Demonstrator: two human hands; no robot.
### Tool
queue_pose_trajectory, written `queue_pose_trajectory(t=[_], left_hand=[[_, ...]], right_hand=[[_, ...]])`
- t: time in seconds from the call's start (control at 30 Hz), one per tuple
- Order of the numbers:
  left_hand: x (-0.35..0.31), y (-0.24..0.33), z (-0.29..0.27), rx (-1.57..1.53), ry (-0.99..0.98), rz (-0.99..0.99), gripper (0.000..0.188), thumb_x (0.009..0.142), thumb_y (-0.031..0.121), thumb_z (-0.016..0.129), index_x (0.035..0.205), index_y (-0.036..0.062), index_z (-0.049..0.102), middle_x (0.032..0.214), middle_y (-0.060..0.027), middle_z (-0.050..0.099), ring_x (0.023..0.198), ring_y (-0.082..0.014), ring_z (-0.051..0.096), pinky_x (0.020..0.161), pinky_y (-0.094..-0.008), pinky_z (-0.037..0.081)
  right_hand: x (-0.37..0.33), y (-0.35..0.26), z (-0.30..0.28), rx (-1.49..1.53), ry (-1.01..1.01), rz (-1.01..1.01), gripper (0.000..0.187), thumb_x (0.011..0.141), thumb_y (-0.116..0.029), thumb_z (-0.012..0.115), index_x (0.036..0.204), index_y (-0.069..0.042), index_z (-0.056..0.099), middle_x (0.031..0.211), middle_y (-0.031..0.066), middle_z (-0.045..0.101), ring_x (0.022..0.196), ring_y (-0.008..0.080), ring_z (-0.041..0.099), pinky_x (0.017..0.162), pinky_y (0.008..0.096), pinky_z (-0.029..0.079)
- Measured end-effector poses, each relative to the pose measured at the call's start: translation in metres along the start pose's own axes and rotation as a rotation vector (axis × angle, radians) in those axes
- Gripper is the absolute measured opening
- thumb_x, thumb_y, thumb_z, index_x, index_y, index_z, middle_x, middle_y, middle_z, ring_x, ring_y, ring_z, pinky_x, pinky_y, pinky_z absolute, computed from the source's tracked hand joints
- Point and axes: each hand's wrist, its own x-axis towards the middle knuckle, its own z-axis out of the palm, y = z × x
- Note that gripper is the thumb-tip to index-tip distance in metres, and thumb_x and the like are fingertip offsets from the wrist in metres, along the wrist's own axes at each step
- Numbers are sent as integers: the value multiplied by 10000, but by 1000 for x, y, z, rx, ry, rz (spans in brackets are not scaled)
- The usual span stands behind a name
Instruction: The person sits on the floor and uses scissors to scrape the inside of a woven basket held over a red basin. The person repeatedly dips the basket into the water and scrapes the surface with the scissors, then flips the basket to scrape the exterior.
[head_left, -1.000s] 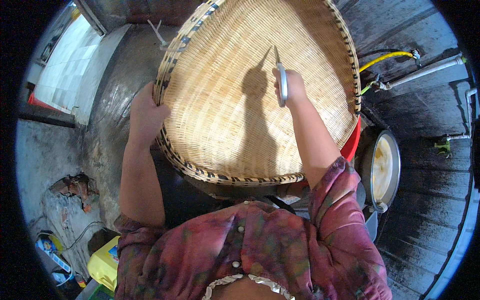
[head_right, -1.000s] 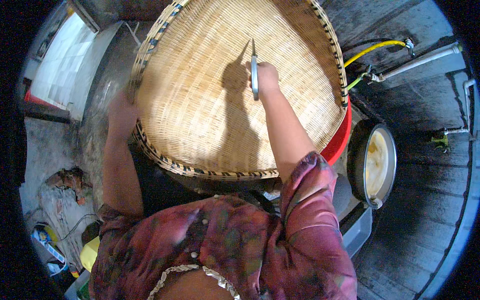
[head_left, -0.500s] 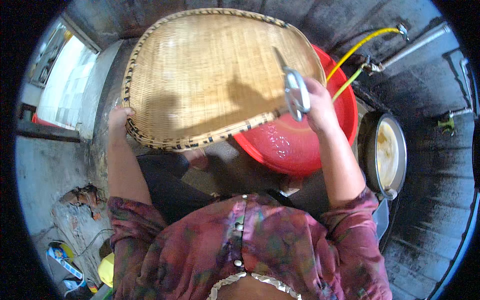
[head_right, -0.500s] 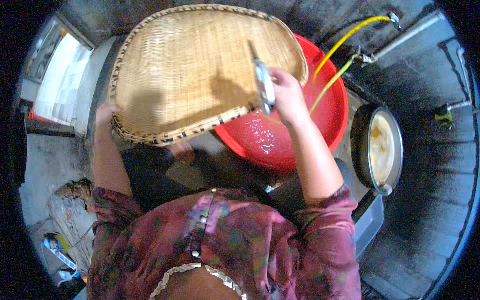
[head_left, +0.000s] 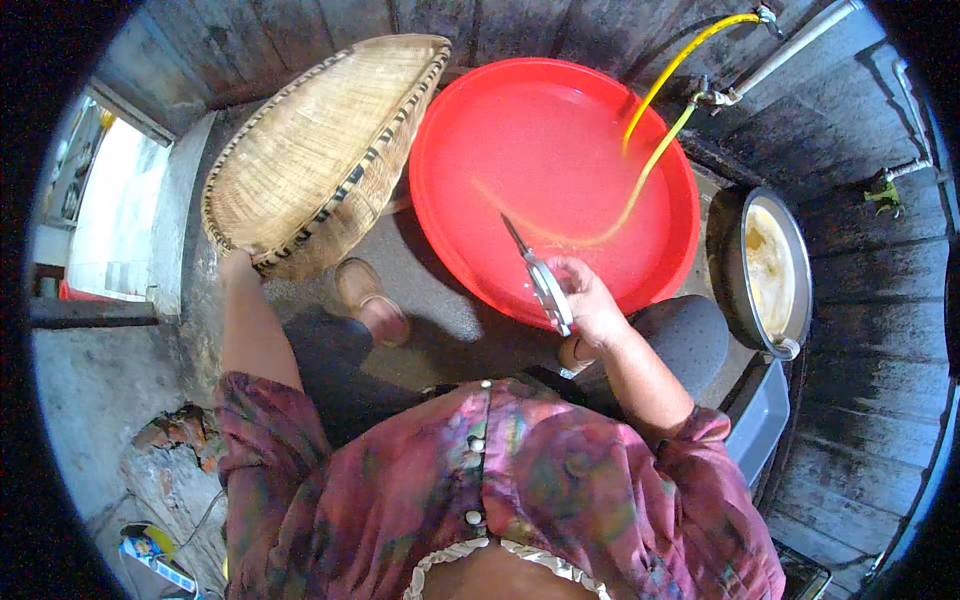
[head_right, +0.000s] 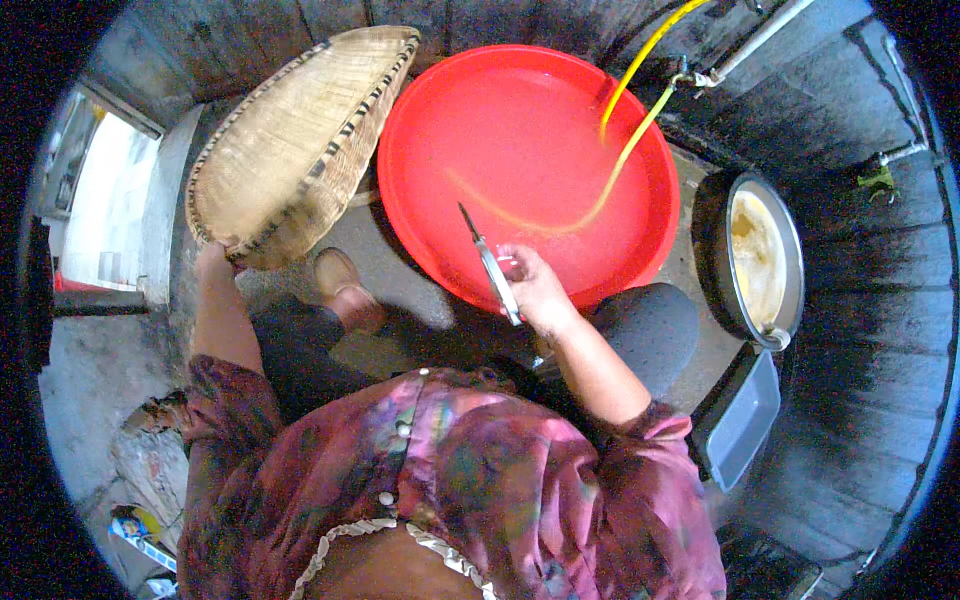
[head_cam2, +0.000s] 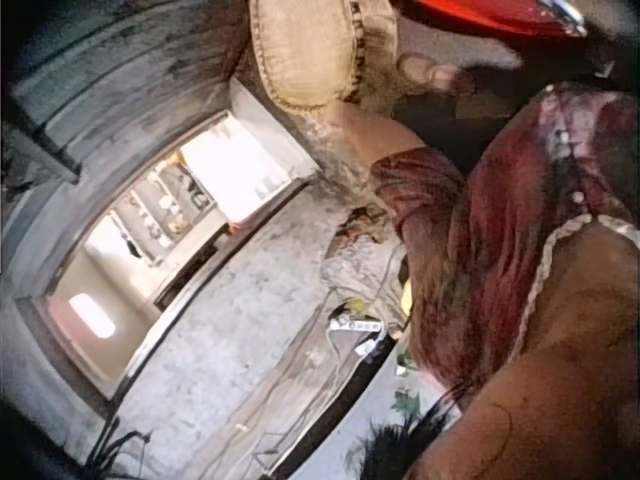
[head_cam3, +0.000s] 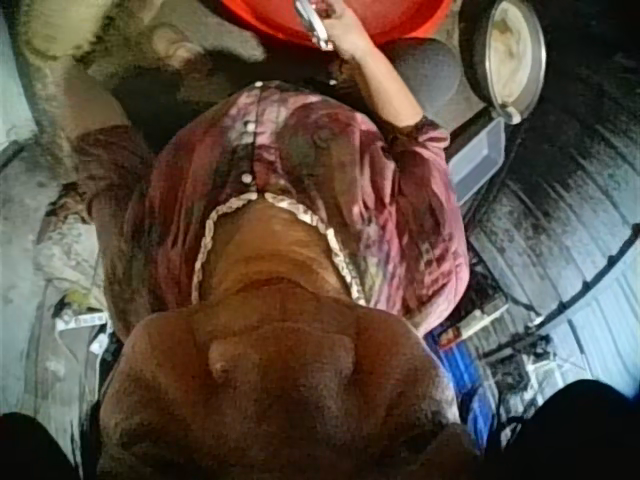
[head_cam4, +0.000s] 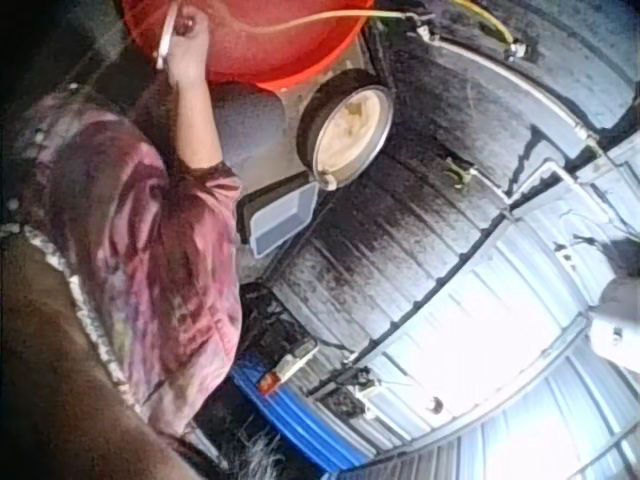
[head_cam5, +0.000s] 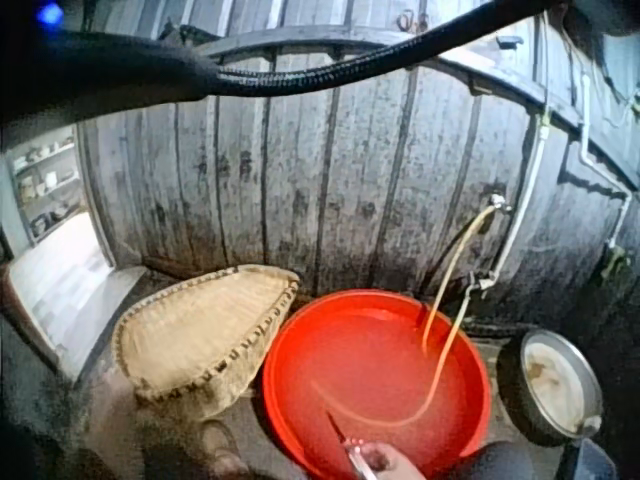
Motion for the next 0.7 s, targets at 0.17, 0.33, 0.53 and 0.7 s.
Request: queue_pose_trajectory(t=[0.17,0.33,0.53,0.7], left_hand=[[-13,-3,41,-96,-92,27,456,699,124,678,1081,-65,514,1034,-178,582,803,-300,621,577,-445,547],[-16,-8,58,-72,-229,67,506,794,296,629,1182,18,464,1098,-143,569,838,-330,608,561,-491,500],[-40,3,35,-42,-347,23,473,809,370,579,1186,104,472,1084,-127,556,825,-314,549,578,-466,457],[-24,3,39,-286,-225,120,559,761,216,646,1234,4,435,1162,-155,529,930,-287,550,748,-425,463]], right_hand=[[-9,18,-3,67,48,-32,462,716,41,614,1139,-66,462,802,44,562,613,109,545,497,225,445],[-8,22,3,3,20,-68,429,711,44,609,1102,-73,478,765,35,552,601,102,532,493,218,443],[-21,20,13,-133,-31,34,406,701,32,603,1079,-60,485,717,35,556,556,103,525,463,225,413],[-24,30,18,-274,-36,148,343,707,-10,630,1028,-37,511,671,35,570,516,102,523,429,231,383]])
